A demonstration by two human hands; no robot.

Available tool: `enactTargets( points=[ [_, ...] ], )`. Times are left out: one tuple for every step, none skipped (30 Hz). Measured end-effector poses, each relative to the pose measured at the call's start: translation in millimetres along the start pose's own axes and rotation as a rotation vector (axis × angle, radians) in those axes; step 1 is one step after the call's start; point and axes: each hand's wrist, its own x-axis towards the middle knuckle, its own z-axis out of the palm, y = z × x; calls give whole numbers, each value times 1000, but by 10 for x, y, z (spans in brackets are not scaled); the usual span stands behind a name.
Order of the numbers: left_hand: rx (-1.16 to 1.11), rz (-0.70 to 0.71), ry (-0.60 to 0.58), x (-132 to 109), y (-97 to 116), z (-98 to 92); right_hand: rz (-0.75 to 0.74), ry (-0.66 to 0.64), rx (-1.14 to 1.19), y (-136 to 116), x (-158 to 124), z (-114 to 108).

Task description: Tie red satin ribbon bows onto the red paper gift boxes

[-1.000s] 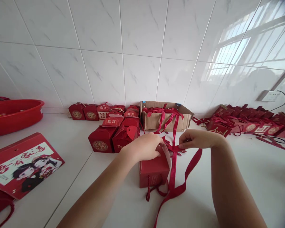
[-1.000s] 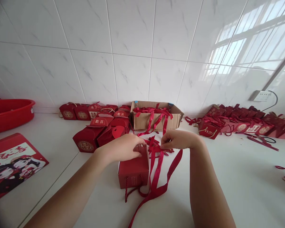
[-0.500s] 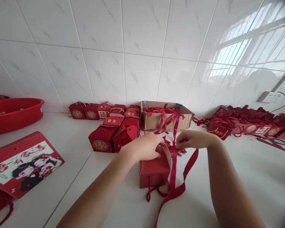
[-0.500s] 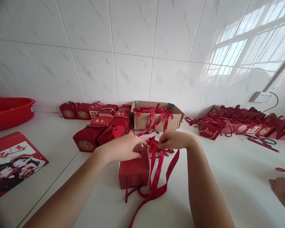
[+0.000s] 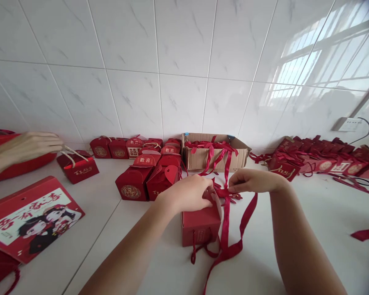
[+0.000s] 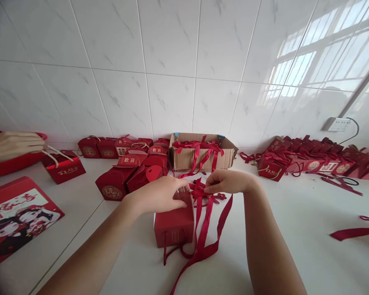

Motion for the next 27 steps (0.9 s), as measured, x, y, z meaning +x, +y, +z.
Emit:
enactTargets(
  points=[
    [-1, 1, -2, -2, 2, -1, -4, 6, -2, -2, -5, -2],
    [-2, 0, -3, -4, 5, -2, -7, 14, -4, -5, -6, -3],
    [-2, -3, 1, -5, 7, -3, -10, 20, -7, -10, -5, -2],
    [0, -7, 11, -6, 8, -3, -11, 25, -11, -16, -2, 0],
    [5, -11, 24, -5, 8, -1, -12, 28, -14, -24, 3, 3],
    [12, -12, 38, -3, 6, 2, -11, 30, -17, -31, 9, 7],
    [15, -10, 52, 1, 1, 7, -9, 30, -18, -38, 17, 12],
    [13, -3, 63, 6, -7, 12, -8, 27, -17, -43, 24, 17],
    [3, 9, 70, 11, -16, 19, -9, 21, -14, -46, 32, 23],
    [-11, 24, 76, 18, -26, 26, -13, 12, -8, -46, 39, 28],
    [-23, 37, 80, 24, -37, 32, -19, 2, 0, -44, 46, 33],
    [-31, 45, 82, 29, -46, 39, -25, -5, 6, -39, 51, 37],
    [-33, 50, 80, 32, -54, 45, -28, -7, 9, -33, 56, 40],
    [-34, 51, 76, 35, -59, 51, -25, -3, 7, -26, 59, 42],
    [-34, 51, 73, 35, -60, 55, -19, 7, 2, -20, 62, 44],
    [-37, 49, 70, 34, -58, 58, -10, 19, -3, -16, 64, 46],
    [-42, 49, 67, 32, -54, 60, -4, 29, -6, -14, 66, 48],
    [-48, 45, 65, 29, -48, 59, -1, 32, -6, -15, 67, 49],
    [-53, 37, 65, 26, -41, 57, -1, 32, -5, -19, 69, 52],
    [-56, 26, 69, 22, -35, 52, -2, 27, -5, -26, 70, 54],
    [-58, 14, 73, 20, -30, 46, -4, 23, -6, -35, 71, 56],
    [-59, 4, 78, 19, -26, 40, -7, 18, -10, -45, 71, 57],
    [-57, -3, 83, 19, -24, 34, -10, 16, -16, -54, 71, 59],
    [-55, -8, 85, 21, -24, 29, -11, 17, -23, -61, 71, 60],
    [-54, -10, 83, 24, -24, 26, -11, 18, -29, -67, 71, 61],
    [-54, -12, 74, 29, -24, 25, -9, 18, -32, -69, 71, 61],
    [-54, -14, 63, 33, -24, 28, -5, 19, -35, -70, 70, 61]
  ],
)
